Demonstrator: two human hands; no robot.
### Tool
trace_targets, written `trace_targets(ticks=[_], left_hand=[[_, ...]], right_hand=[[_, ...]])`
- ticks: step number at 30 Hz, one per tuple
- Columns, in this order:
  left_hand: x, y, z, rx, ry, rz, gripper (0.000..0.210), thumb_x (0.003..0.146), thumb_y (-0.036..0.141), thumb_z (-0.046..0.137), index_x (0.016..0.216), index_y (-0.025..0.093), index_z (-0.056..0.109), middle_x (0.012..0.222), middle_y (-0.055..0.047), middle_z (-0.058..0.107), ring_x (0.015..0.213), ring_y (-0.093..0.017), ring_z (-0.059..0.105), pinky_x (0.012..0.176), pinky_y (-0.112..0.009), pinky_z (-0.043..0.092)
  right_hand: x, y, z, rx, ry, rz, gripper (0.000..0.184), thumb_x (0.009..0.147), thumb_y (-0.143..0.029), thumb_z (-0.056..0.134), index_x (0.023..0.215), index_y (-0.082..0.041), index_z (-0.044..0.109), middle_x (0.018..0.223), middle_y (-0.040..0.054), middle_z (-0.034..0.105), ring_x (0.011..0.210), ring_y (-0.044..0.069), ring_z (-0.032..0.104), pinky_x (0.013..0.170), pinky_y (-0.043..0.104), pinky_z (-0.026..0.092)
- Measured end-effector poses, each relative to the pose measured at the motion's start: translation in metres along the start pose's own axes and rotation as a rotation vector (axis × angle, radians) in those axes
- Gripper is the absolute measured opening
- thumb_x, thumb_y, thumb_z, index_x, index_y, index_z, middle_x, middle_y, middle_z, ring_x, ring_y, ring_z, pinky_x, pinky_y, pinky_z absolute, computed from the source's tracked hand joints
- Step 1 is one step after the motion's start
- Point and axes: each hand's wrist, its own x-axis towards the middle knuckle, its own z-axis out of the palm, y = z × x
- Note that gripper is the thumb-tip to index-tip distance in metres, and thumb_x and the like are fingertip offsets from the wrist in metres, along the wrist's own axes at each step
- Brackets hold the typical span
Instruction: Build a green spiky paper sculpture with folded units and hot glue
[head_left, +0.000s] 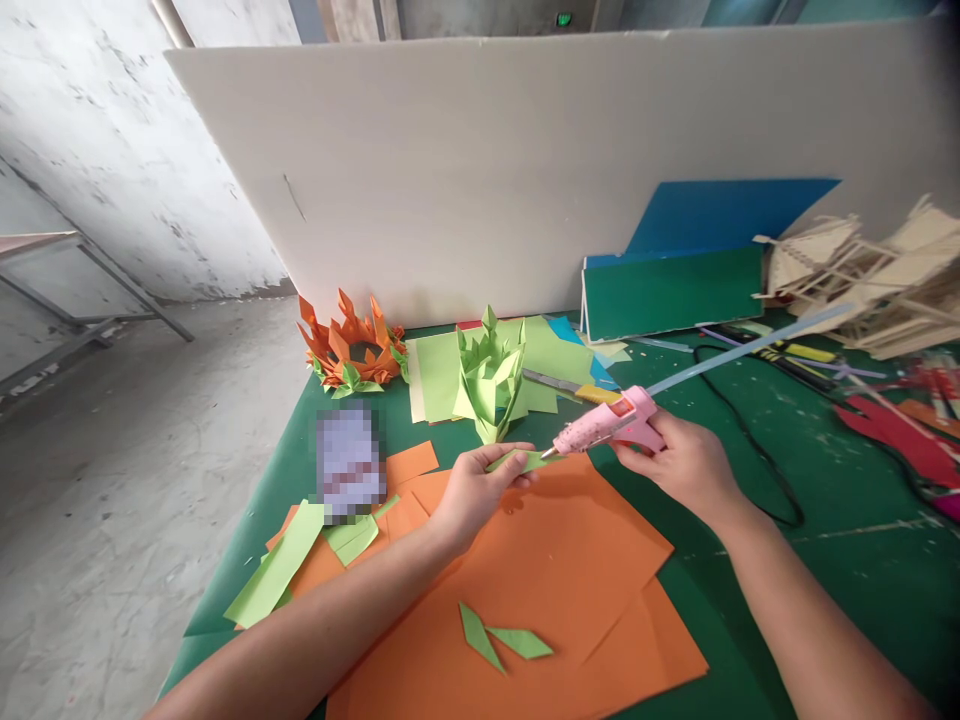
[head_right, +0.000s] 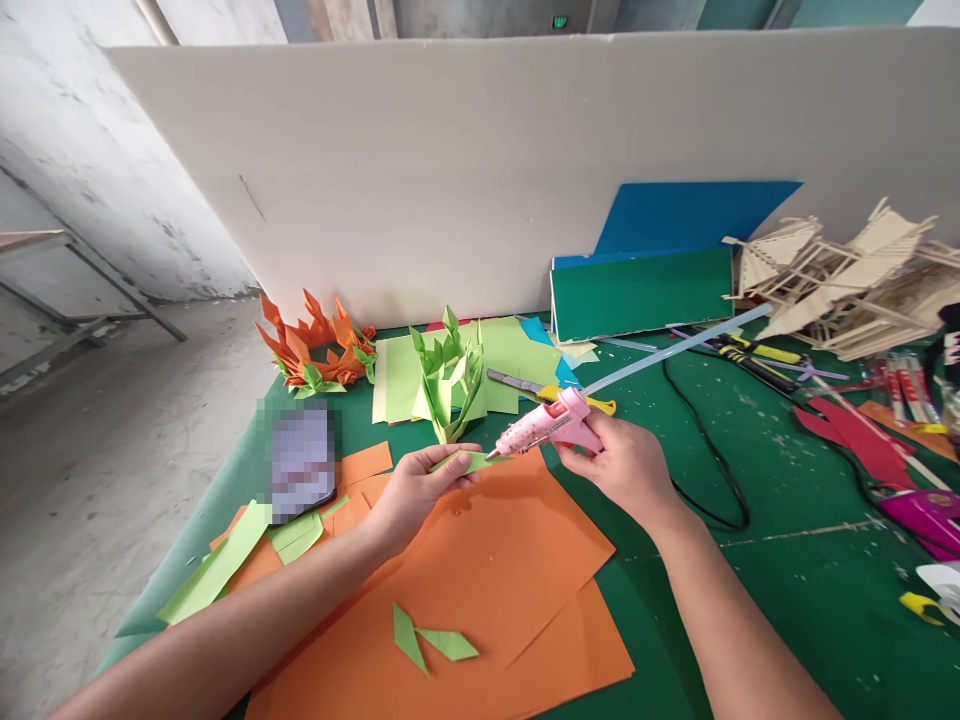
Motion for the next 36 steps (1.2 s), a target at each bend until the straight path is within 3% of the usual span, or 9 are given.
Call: trace_targets(ticks=[9,16,22,33,36], left_hand=[[0.0,0.001,0.0,0.019,0.025,0.015,0.035,0.08,0.043,0.068,0.102,0.015,0.071,0.073,-0.003,0.065,0.068,-0.01,0.057,0.059,-0.021,0.043],[-0.001,0.001,-0.001,0.019,0.033,0.019,0.04,0.079,0.046,0.068,0.103,0.014,0.07,0.072,-0.003,0.063,0.068,-0.011,0.055,0.058,-0.021,0.041],[0.002,-0.003,-0.005,0.026,0.025,0.034,0.041,0.079,0.049,0.067,0.104,0.016,0.07,0.075,-0.003,0.063,0.072,-0.011,0.056,0.06,-0.021,0.041],[0.005,-0.006,-0.009,0.011,0.029,0.039,0.041,0.078,0.05,0.068,0.103,0.018,0.071,0.075,-0.002,0.064,0.073,-0.012,0.057,0.068,-0.024,0.043],[0.003,-0.004,-0.008,0.012,0.037,0.069,0.039,0.08,0.049,0.067,0.102,0.018,0.071,0.073,-0.002,0.064,0.072,-0.011,0.055,0.07,-0.024,0.043]], right_hand=[[0.0,0.006,0.0,-0.053,0.041,-0.093,0.022,0.078,-0.04,0.057,0.087,-0.021,0.066,0.056,0.0017,0.056,0.049,0.018,0.052,0.046,0.026,0.03],[0.001,0.011,0.002,-0.091,0.138,-0.189,0.016,0.078,-0.033,0.057,0.078,-0.019,0.064,0.054,0.001,0.057,0.046,0.015,0.051,0.043,0.024,0.03],[0.001,0.013,0.0,-0.117,0.163,-0.247,0.018,0.08,-0.029,0.055,0.088,-0.017,0.066,0.059,0.0034,0.062,0.049,0.018,0.056,0.045,0.025,0.032],[0.001,0.016,-0.003,-0.152,0.142,-0.154,0.019,0.079,-0.031,0.053,0.075,-0.018,0.066,0.058,0.0052,0.062,0.049,0.018,0.055,0.046,0.026,0.033],[0.001,0.019,-0.003,-0.15,0.12,-0.095,0.02,0.078,-0.035,0.053,0.078,-0.019,0.067,0.059,0.0048,0.062,0.05,0.019,0.055,0.047,0.027,0.034]])
